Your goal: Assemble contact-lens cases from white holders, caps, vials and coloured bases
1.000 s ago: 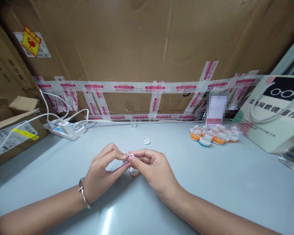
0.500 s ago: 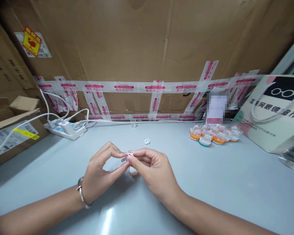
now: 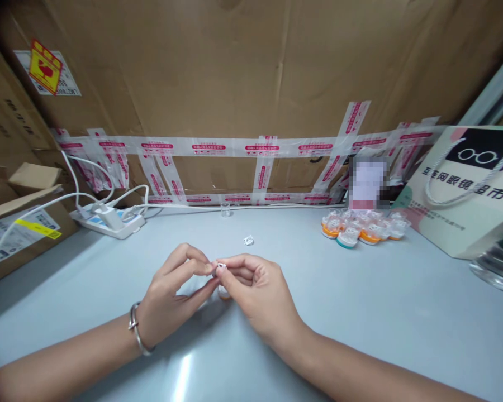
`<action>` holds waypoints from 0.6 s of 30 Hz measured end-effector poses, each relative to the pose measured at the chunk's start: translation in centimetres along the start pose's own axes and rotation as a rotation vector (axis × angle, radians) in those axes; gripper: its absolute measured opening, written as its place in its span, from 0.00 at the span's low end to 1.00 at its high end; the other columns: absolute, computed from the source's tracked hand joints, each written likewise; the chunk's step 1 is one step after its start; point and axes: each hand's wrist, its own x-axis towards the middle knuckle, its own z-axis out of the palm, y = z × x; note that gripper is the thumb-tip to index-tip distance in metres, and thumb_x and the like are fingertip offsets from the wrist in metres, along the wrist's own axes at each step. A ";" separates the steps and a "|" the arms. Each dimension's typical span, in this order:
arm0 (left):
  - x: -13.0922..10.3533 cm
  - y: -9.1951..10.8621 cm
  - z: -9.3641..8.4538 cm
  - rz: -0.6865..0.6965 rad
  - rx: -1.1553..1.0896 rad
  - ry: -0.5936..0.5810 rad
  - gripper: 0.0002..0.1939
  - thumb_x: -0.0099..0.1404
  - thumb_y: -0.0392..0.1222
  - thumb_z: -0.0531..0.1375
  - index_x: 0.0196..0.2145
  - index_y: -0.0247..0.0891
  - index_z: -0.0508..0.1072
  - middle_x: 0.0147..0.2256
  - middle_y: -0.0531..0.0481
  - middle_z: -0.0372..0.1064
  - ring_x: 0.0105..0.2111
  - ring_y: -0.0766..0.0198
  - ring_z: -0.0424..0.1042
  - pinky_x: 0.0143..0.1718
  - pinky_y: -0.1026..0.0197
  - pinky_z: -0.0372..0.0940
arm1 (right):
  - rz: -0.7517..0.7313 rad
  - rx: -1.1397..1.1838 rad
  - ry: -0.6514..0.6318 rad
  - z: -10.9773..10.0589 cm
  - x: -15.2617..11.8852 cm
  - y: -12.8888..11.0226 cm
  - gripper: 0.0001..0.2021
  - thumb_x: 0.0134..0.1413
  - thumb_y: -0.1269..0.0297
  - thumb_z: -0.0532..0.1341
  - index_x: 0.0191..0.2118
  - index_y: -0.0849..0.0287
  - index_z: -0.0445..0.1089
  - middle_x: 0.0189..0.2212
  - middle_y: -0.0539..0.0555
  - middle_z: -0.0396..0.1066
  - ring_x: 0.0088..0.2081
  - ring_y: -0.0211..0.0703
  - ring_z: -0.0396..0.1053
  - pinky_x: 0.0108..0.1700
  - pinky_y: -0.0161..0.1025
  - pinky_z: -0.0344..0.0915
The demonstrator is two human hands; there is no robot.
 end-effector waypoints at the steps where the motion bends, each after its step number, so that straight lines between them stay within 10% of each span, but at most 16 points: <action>1: 0.0 0.0 0.0 -0.011 -0.008 -0.009 0.05 0.57 0.31 0.58 0.32 0.38 0.67 0.29 0.49 0.63 0.29 0.64 0.64 0.30 0.61 0.62 | 0.003 0.004 -0.005 -0.1 0.0 0.0 0.09 0.41 0.61 0.66 0.31 0.59 0.74 0.29 0.53 0.76 0.32 0.41 0.73 0.33 0.36 0.70; 10: 0.6 0.3 -1.0 -0.116 -0.143 0.027 0.08 0.57 0.32 0.60 0.36 0.36 0.69 0.31 0.49 0.66 0.32 0.65 0.66 0.33 0.62 0.63 | 0.023 0.078 -0.202 -1.0 0.4 -0.6 0.15 0.45 0.64 0.64 0.43 0.52 0.72 0.28 0.50 0.75 0.30 0.36 0.70 0.37 0.37 0.67; 18: 0.4 0.2 -0.9 -0.119 -0.186 0.019 0.07 0.56 0.31 0.61 0.35 0.35 0.70 0.32 0.49 0.66 0.33 0.66 0.67 0.35 0.63 0.63 | 0.015 -0.011 -0.133 -1.2 0.3 -0.1 0.13 0.45 0.62 0.64 0.41 0.51 0.74 0.25 0.50 0.74 0.31 0.39 0.70 0.39 0.40 0.68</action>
